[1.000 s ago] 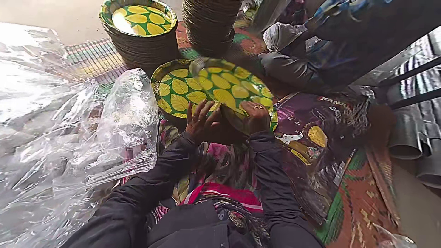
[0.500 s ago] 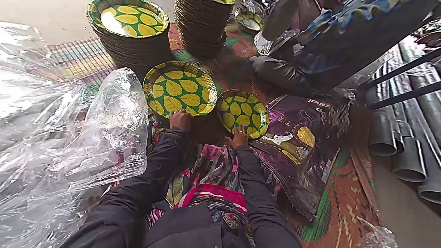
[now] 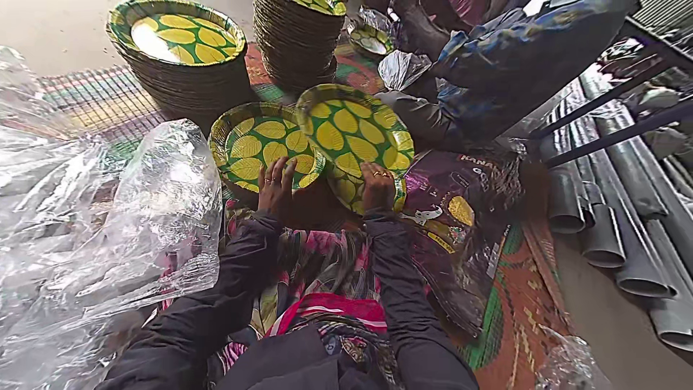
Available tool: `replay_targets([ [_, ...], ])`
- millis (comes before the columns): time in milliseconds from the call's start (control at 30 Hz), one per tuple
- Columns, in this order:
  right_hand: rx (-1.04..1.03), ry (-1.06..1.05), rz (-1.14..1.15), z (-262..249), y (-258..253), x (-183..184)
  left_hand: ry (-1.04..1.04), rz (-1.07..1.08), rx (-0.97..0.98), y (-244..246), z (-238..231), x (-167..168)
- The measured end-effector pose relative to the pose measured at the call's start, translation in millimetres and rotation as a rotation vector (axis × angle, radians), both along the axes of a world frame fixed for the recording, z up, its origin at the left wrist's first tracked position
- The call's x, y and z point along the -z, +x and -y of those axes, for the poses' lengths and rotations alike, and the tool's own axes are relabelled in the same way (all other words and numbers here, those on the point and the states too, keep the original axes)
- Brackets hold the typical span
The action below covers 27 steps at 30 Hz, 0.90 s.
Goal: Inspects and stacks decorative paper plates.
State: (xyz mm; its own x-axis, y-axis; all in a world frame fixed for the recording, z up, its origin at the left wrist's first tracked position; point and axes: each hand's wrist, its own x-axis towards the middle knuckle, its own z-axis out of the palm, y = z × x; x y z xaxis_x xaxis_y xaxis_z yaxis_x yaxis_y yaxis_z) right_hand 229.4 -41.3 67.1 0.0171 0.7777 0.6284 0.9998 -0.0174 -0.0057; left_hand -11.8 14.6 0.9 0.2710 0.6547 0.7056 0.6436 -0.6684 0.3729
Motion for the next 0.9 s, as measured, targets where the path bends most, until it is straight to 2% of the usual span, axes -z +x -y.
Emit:
replay_targets([
  [67, 0.194, -0.252, -0.063, -0.1, 14.2, 16.3, -0.465, -0.200, 0.000, -3.1, -8.4, -2.5],
  [133, 0.342, -0.593, -0.195, 2.9, 26.9, 45.9, -0.704, -0.434, -0.030, -1.7, -18.0, -1.5],
  [200, 0.413, -0.879, -0.315, 9.8, 42.6, 83.7, -0.767, -0.527, -0.053, 2.2, -17.4, -4.8],
  [267, 0.366, -0.951, -0.389, 12.5, 52.0, 95.5, -0.758, -0.505, -0.070, 2.0, -16.9, -7.9],
  [333, 0.341, -0.975, -0.396, 16.6, 49.1, 91.5, -0.751, -0.474, -0.078, -0.7, -15.6, -9.5],
  [400, 0.331, -0.901, -0.403, 25.4, 37.7, 85.3, -0.678, -0.430, -0.088, -1.0, -10.0, -12.9],
  [533, 0.126, -0.485, -0.410, 25.2, 4.7, 64.1, -0.295, -0.249, -0.121, 5.2, -0.4, -6.7],
  [567, 0.067, -0.396, -0.408, 24.7, -3.8, 61.7, -0.299, -0.270, -0.122, 5.8, 1.3, -4.0],
  [600, 0.027, -0.342, -0.404, 23.5, -11.1, 59.8, -0.401, -0.331, -0.108, 5.4, 1.9, -4.5],
  [667, -0.025, -0.312, -0.405, 20.6, -23.7, 55.2, -0.598, -0.500, -0.106, 5.5, -4.7, -5.2],
  [700, -0.041, -0.320, -0.411, 20.2, -29.6, 54.7, -0.631, -0.569, -0.107, 5.3, -8.9, -5.0],
  [767, -0.048, -0.315, -0.389, 22.3, -41.2, 60.8, -0.614, -0.588, -0.075, 3.6, -8.1, -13.9],
  [900, -0.057, -0.120, -0.230, 23.9, -51.8, 67.8, -0.350, -0.417, -0.021, 3.8, 9.8, -21.5],
])
